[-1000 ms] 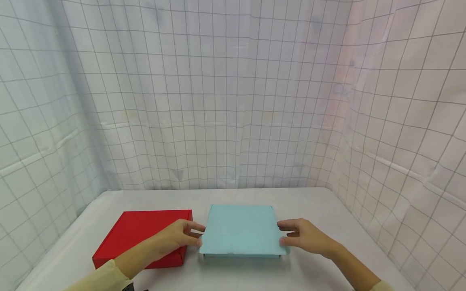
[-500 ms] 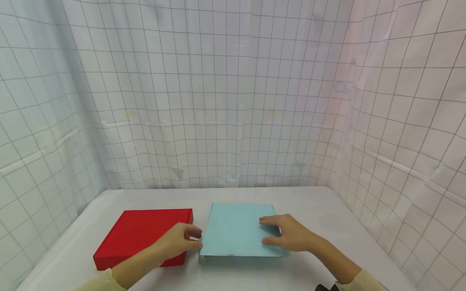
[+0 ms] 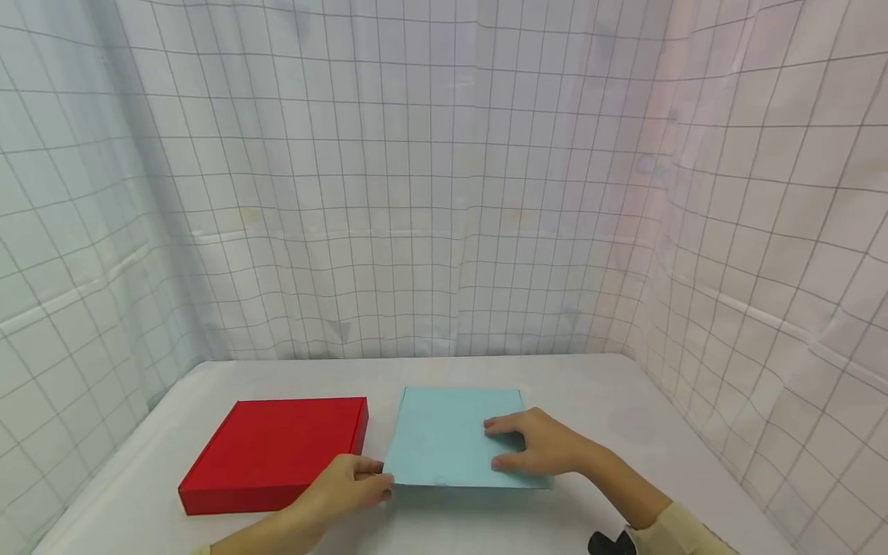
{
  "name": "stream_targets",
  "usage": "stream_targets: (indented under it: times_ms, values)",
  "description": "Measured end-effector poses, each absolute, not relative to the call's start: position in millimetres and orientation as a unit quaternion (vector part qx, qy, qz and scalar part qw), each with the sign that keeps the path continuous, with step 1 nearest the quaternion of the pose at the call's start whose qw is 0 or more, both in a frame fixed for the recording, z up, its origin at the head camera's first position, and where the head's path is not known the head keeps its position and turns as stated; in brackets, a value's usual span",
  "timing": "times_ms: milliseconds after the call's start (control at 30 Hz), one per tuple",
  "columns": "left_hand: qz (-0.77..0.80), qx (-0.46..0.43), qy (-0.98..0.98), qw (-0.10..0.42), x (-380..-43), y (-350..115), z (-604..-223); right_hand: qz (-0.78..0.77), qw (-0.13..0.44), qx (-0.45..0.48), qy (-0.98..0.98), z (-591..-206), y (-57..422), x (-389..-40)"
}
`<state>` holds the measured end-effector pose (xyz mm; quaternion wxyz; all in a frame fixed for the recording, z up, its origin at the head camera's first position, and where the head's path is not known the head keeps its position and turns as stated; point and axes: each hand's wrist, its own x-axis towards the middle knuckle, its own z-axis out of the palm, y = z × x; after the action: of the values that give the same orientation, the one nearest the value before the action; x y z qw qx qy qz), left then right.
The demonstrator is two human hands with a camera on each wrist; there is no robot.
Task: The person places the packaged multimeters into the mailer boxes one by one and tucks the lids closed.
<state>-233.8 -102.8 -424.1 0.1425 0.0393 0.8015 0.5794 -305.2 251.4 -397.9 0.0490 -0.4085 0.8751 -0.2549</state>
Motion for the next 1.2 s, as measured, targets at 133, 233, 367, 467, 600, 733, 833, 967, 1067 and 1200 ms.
stream_targets:
  times_ms: [133,233,367,467,600,733,833,967,1067,1200]
  values:
    - [0.582,0.031,0.800,0.142,-233.1,-102.4,-425.7,-0.261,0.072,-0.402,0.875,-396.2,251.3,-305.9]
    - [0.586,0.031,0.797,0.142,-233.3,-102.6,-427.2,-0.261,0.082,-0.397,0.876,-396.0,250.7,-306.1]
    - [0.590,0.027,0.794,0.140,-232.7,-102.6,-430.5,-0.255,0.085,-0.394,0.879,-396.9,249.8,-305.5]
    - [0.593,0.019,0.792,0.145,-233.2,-102.5,-432.8,-0.252,0.086,-0.388,0.882,-398.0,249.8,-304.5]
    - [0.593,0.010,0.791,0.153,-235.0,-101.6,-435.3,-0.251,0.087,-0.383,0.885,-398.7,250.4,-304.1]
    - [0.593,0.007,0.790,0.155,-235.7,-100.4,-436.6,-0.252,0.088,-0.383,0.885,-399.4,251.0,-304.5]
    - [0.597,0.007,0.788,0.154,-235.5,-99.7,-436.9,-0.253,0.090,-0.381,0.885,-400.7,251.4,-304.9]
    - [0.600,0.011,0.785,0.151,-235.6,-99.3,-437.3,-0.254,0.092,-0.380,0.885,-402.3,251.6,-305.1]
    - [0.598,0.010,0.787,0.150,-236.0,-99.4,-438.8,-0.254,0.093,-0.380,0.885,-403.6,251.7,-305.6]
    - [0.605,0.012,0.781,0.154,-237.2,-99.9,-442.1,-0.252,0.096,-0.379,0.885,-405.8,251.8,-306.6]
